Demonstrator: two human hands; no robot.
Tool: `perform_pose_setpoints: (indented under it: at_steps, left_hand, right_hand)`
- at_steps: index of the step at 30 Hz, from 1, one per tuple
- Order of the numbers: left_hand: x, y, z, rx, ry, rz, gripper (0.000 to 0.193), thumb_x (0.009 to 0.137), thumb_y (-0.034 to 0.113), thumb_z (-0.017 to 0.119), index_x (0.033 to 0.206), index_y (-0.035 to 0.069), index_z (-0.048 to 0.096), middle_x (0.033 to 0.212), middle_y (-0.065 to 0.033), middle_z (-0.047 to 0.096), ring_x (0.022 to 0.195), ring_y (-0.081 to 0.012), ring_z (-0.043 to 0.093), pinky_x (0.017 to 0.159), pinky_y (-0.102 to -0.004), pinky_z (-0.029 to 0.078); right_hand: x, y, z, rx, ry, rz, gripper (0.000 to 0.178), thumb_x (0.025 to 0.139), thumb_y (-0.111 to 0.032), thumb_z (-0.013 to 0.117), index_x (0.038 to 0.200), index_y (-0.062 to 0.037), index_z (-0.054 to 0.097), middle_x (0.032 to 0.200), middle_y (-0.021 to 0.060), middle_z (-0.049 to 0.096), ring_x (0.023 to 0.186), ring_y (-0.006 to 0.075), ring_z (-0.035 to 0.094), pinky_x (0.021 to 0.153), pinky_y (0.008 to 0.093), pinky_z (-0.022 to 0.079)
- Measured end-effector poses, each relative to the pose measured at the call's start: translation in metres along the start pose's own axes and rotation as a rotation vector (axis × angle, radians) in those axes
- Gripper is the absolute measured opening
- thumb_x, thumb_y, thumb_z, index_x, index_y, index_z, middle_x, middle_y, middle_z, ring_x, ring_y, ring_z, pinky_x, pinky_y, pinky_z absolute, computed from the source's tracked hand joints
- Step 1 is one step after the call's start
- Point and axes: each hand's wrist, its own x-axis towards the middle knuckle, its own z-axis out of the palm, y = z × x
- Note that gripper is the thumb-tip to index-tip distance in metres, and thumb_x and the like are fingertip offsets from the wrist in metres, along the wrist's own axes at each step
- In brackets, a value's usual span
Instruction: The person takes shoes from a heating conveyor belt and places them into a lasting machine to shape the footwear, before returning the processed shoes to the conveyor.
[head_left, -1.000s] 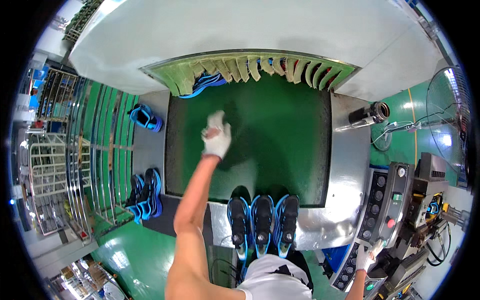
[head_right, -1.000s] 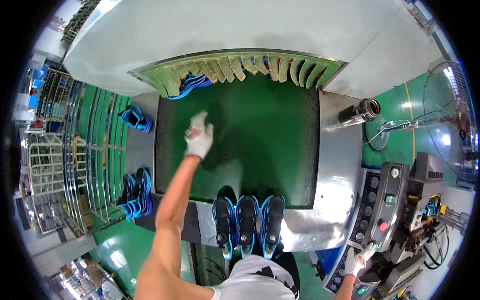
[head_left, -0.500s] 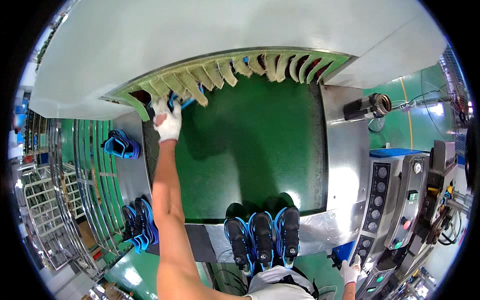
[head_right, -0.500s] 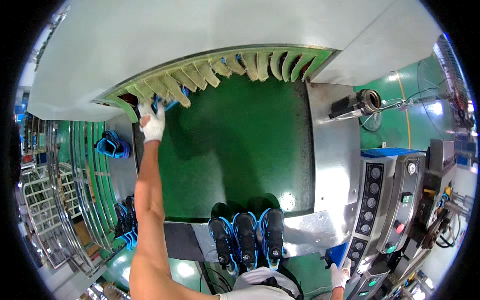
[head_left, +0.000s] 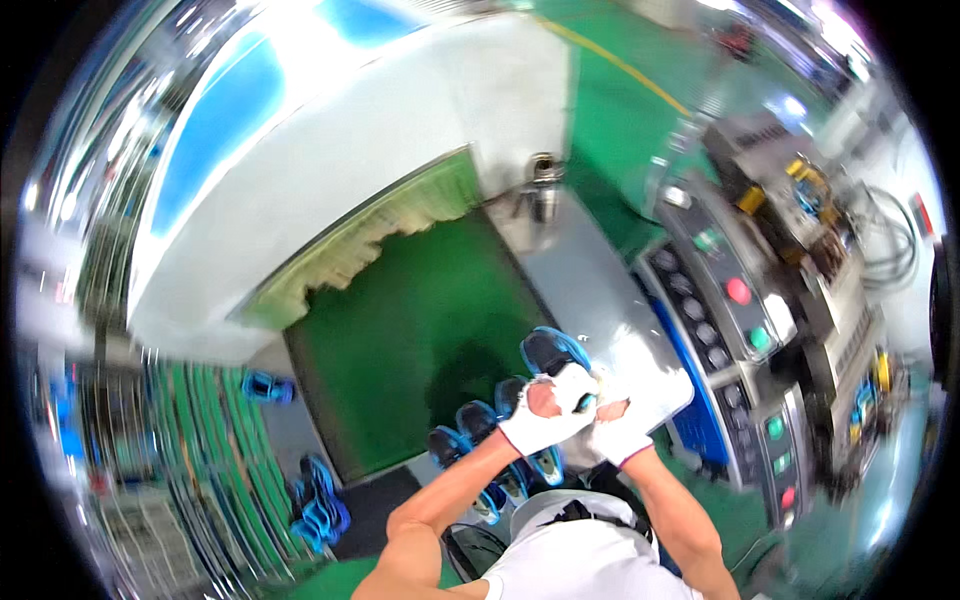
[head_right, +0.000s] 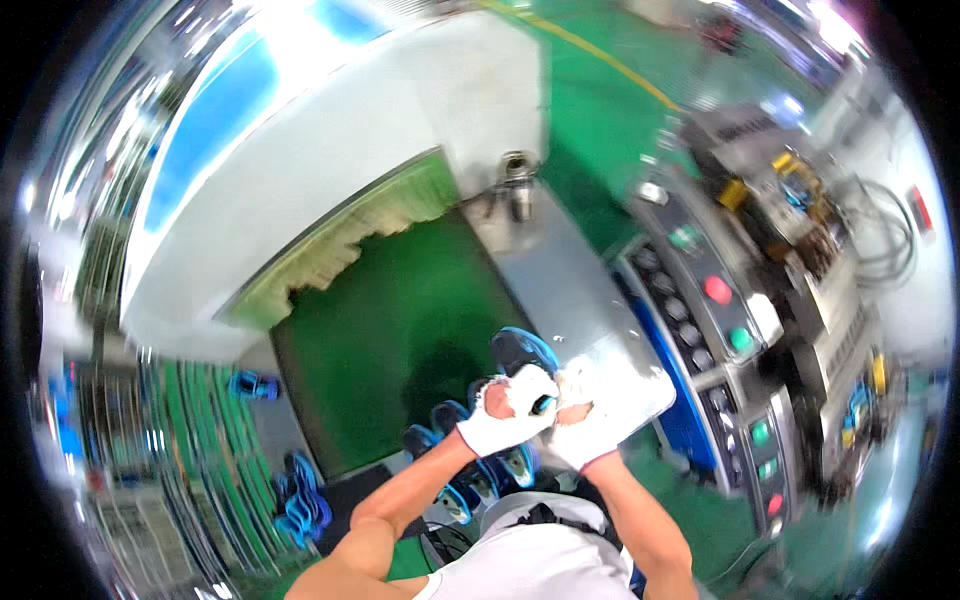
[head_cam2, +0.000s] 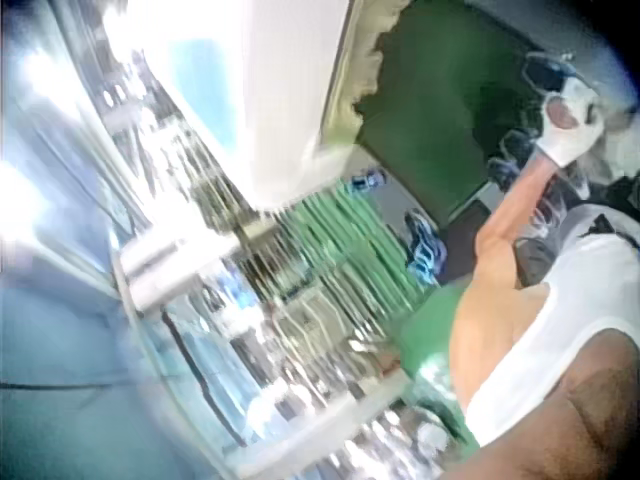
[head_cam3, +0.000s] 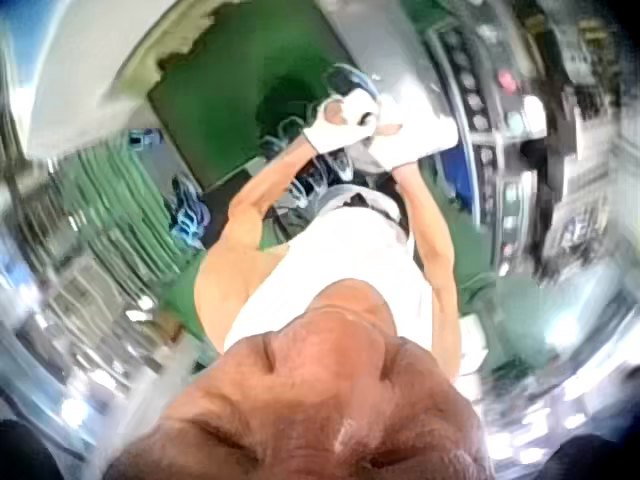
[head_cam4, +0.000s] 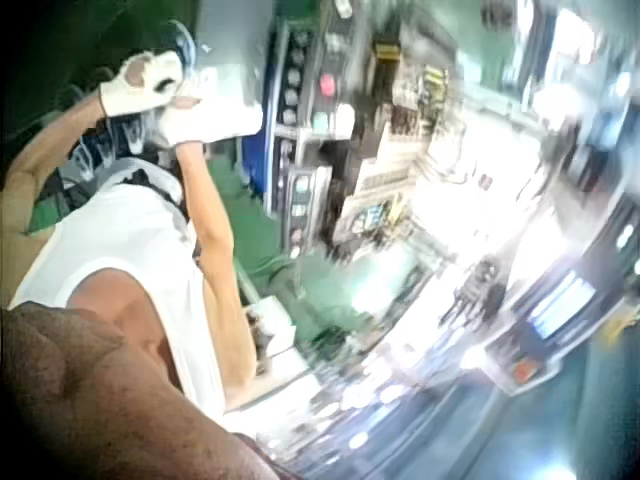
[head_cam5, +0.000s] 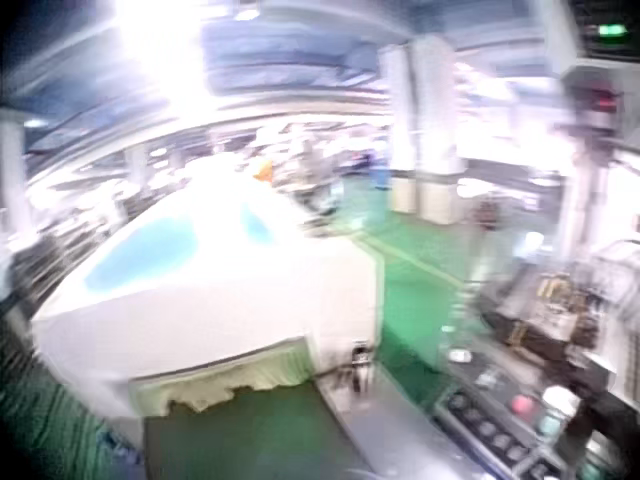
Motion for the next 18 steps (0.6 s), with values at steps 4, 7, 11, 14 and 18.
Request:
perform_pose_setpoints:
  at_steps: [4, 7, 11, 14, 18]
  left_hand:
    - [0.081, 0.116, 0.028, -0.17, -0.173, 0.291, 0.028, 0.083, 0.016, 0.076, 0.11, 0.008, 0.069, 0.107, -0.0138, 0.07, 0.097, -0.0334, 0.069, 0.083, -0.0413, 0.056]
    - [0.136, 0.192, 0.063, -0.259, -0.239, 0.518, 0.044, 0.082, 0.009, 0.079, 0.124, 0.004, 0.067, 0.126, -0.0191, 0.066, 0.117, -0.0377, 0.064, 0.101, -0.0445, 0.051]
    - [0.19, 0.286, 0.132, -0.197, -0.149, 0.614, 0.048, 0.085, 0.002, 0.075, 0.131, 0.0, 0.061, 0.132, -0.0198, 0.063, 0.12, -0.0323, 0.063, 0.102, -0.0408, 0.052]
    - [0.22, 0.329, 0.218, -0.468, -0.303, 0.38, 0.05, 0.092, 0.011, 0.073, 0.137, -0.003, 0.056, 0.133, -0.0208, 0.062, 0.124, -0.0312, 0.062, 0.107, -0.0406, 0.049]
    - [0.268, 0.363, 0.365, -0.528, -0.515, 0.263, 0.061, 0.096, 0.024, 0.07, 0.145, -0.003, 0.045, 0.138, -0.0239, 0.058, 0.127, -0.0348, 0.059, 0.109, -0.0436, 0.047]
  right_hand:
    - [-0.069, 0.028, -0.103, 0.217, 0.261, 0.14, 0.047, 0.079, -0.025, 0.076, 0.118, -0.0014, 0.064, 0.103, 0.0184, 0.071, 0.096, 0.0392, 0.069, 0.087, 0.0463, 0.054]
    - [-0.148, 0.023, -0.204, 0.786, 0.426, 0.388, 0.043, 0.083, -0.028, 0.081, 0.115, -0.0005, 0.069, 0.102, 0.0086, 0.073, 0.091, 0.025, 0.068, 0.086, 0.0376, 0.054]
    - [-0.29, 0.066, -0.225, 1.372, 0.773, 0.786, 0.025, 0.086, -0.019, 0.082, 0.105, -0.0066, 0.071, 0.083, 0.0002, 0.067, 0.052, 0.0053, 0.048, 0.044, 0.0238, 0.032]
    - [-0.351, 0.072, -0.229, 1.581, 1.175, 0.709, 0.023, 0.086, -0.009, 0.076, 0.107, -0.0042, 0.07, 0.084, 0.0001, 0.067, 0.051, 0.0048, 0.049, 0.041, 0.0234, 0.031]
    - [-0.4, 0.104, -0.208, 1.477, 1.521, 0.677, 0.038, 0.081, -0.009, 0.077, 0.116, -0.002, 0.067, 0.092, -0.0007, 0.066, 0.073, 0.0131, 0.063, 0.064, 0.0268, 0.053]
